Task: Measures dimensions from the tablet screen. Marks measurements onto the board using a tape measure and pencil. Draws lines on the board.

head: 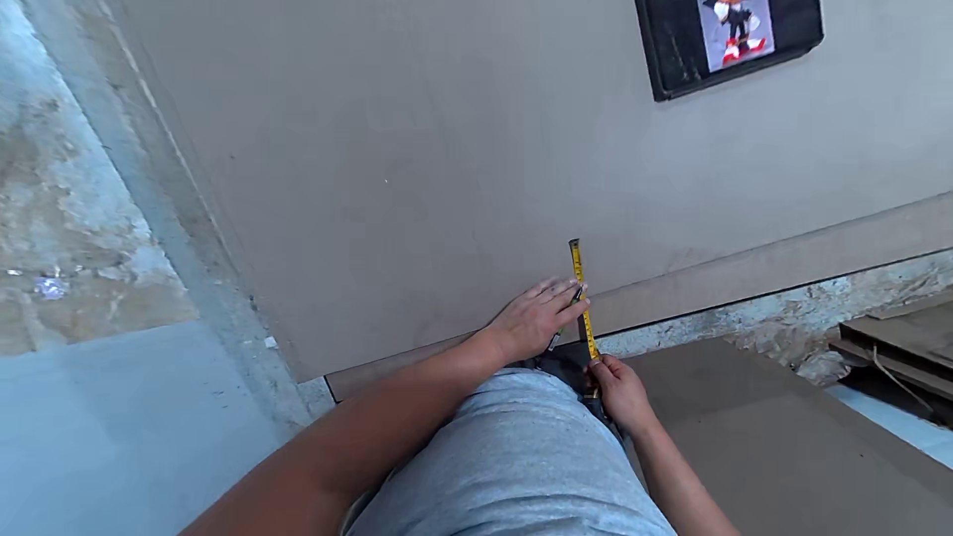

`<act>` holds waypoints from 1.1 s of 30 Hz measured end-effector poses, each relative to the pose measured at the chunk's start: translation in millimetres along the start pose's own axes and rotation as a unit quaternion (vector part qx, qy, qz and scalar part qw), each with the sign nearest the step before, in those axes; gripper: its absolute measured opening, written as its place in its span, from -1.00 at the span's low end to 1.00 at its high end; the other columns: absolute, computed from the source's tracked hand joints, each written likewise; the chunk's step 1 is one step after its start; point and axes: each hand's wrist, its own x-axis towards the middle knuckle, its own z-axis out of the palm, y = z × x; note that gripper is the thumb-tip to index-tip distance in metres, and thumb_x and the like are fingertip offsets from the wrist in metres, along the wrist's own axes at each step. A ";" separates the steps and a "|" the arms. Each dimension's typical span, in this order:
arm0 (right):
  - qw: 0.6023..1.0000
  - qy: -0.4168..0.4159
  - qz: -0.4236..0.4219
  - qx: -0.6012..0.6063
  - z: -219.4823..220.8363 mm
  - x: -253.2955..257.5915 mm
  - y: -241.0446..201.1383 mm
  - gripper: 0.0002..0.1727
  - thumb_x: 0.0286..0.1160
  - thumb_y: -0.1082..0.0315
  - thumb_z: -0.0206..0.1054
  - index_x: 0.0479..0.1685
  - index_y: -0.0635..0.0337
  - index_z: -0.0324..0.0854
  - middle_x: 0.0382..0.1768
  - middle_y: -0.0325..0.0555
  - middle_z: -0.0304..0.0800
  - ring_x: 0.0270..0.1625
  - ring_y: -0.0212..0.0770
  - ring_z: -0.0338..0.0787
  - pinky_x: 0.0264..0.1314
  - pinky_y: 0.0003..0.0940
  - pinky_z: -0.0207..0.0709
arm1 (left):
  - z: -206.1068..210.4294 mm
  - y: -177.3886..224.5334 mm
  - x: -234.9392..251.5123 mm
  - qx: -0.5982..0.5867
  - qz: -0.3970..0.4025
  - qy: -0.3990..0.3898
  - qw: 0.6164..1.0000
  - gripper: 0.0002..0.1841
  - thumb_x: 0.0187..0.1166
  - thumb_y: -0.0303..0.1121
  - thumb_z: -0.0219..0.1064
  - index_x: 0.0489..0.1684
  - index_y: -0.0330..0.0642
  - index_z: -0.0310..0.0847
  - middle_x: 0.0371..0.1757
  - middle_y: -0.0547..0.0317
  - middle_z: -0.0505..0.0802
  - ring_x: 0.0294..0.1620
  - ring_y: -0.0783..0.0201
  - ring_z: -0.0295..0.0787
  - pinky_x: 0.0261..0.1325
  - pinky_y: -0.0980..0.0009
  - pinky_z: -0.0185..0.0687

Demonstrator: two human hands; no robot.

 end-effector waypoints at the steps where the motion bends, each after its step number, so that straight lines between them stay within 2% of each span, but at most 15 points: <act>1: 1.000 0.006 0.002 0.001 6.6 -2.3 -0.8 -0.58 0.89 0.09 0.00 -0.18 0.06 0.74 -0.45 -0.22 0.81 -0.42 -0.23 0.75 -0.34 -0.16 0.62 | 1.6 -0.8 -2.1 0.004 0.002 -0.006 1.000 -0.48 0.73 -0.47 0.14 0.72 -0.03 0.43 0.81 -0.03 0.40 0.88 0.01 0.14 0.91 -0.04 -0.05; 3: 1.000 0.021 -0.003 0.004 12.3 0.2 -9.1 -0.60 0.87 0.09 0.02 -0.20 0.01 0.75 -0.49 -0.25 0.80 -0.45 -0.24 0.74 -0.38 -0.16 0.61 | 0.9 -3.2 -3.9 0.011 0.007 -0.002 1.000 -0.50 0.75 -0.46 0.11 0.69 -0.07 0.45 0.80 -0.06 0.41 0.89 0.01 0.12 0.92 -0.01 -0.04; 5: 0.999 0.030 -0.020 0.008 12.2 8.3 -21.8 -0.64 0.86 0.06 0.07 -0.12 -0.02 0.74 -0.47 -0.27 0.81 -0.46 -0.26 0.75 -0.38 -0.18 0.63 | 0.1 -6.8 -5.6 0.007 0.009 0.000 1.000 -0.47 0.69 -0.54 0.11 0.68 -0.09 0.46 0.79 -0.06 0.43 0.88 0.01 0.16 0.91 -0.01 0.01; 8: 0.998 0.041 -0.043 0.028 11.1 30.0 -44.6 -0.67 0.81 0.03 0.16 -0.01 0.01 0.75 -0.41 -0.28 0.86 -0.37 -0.27 0.81 -0.23 -0.13 0.71 | -2.0 -11.1 -11.6 0.005 0.006 0.001 1.000 -0.47 0.69 -0.57 0.10 0.67 -0.10 0.47 0.80 -0.03 0.42 0.86 0.03 0.19 0.90 0.01 0.05; 10: 0.998 0.049 -0.037 0.034 12.0 46.2 -58.5 -0.66 0.79 0.00 0.19 0.01 0.01 0.76 -0.40 -0.29 0.87 -0.36 -0.28 0.82 -0.21 -0.13 0.72 | -4.2 -12.9 -12.9 0.006 0.008 0.001 1.000 -0.46 0.64 -0.60 0.12 0.65 -0.10 0.49 0.79 -0.04 0.44 0.86 0.02 0.20 0.90 0.01 0.06; 16: 0.998 0.052 -0.019 0.010 7.0 66.9 -80.5 -0.66 0.77 0.08 0.19 -0.28 0.02 0.79 -0.46 -0.26 0.86 -0.39 -0.26 0.82 -0.27 -0.11 0.69 | 4.0 -16.5 -14.1 0.012 0.015 0.033 0.999 -0.52 0.74 -0.41 0.18 0.66 -0.08 0.49 0.76 -0.06 0.48 0.85 0.03 0.23 0.90 0.04 0.07; 21: 0.998 0.049 -0.028 0.032 6.6 67.2 -78.6 -0.73 0.66 0.20 0.21 -0.28 0.03 0.80 -0.44 -0.25 0.88 -0.37 -0.26 0.83 -0.27 -0.11 0.68 | 7.1 -23.9 -17.3 -0.008 0.037 0.040 0.999 -0.52 0.74 -0.44 0.17 0.67 -0.11 0.47 0.76 0.00 0.48 0.84 0.05 0.25 0.90 0.06 0.09; 23: 0.997 0.062 -0.039 0.026 8.9 66.9 -79.7 -0.68 0.74 0.13 0.21 -0.29 0.02 0.81 -0.45 -0.29 0.89 -0.38 -0.29 0.82 -0.26 -0.13 0.68 | 6.9 -24.9 -16.7 -0.013 0.040 0.040 0.998 -0.49 0.70 -0.50 0.15 0.67 -0.12 0.46 0.77 -0.01 0.48 0.84 0.05 0.25 0.90 0.06 0.07; 26: 0.995 0.086 -0.049 0.024 16.1 66.1 -80.7 -0.65 0.78 0.08 0.22 -0.27 0.03 0.81 -0.47 -0.29 0.87 -0.40 -0.30 0.81 -0.25 -0.15 0.69 | 6.6 -25.9 -16.7 -0.028 0.046 0.058 0.997 -0.55 0.77 -0.44 0.11 0.63 -0.15 0.50 0.74 -0.02 0.52 0.83 0.05 0.27 0.89 0.05 0.08; 33: 0.993 0.099 -0.046 0.037 22.5 63.8 -81.5 -0.69 0.74 0.13 0.24 -0.31 0.03 0.80 -0.51 -0.28 0.84 -0.44 -0.30 0.78 -0.30 -0.17 0.66 | 5.0 -26.3 -17.5 -0.042 0.050 0.063 0.996 -0.58 0.77 -0.46 0.09 0.56 -0.19 0.55 0.71 -0.03 0.55 0.82 0.04 0.30 0.89 0.05 0.10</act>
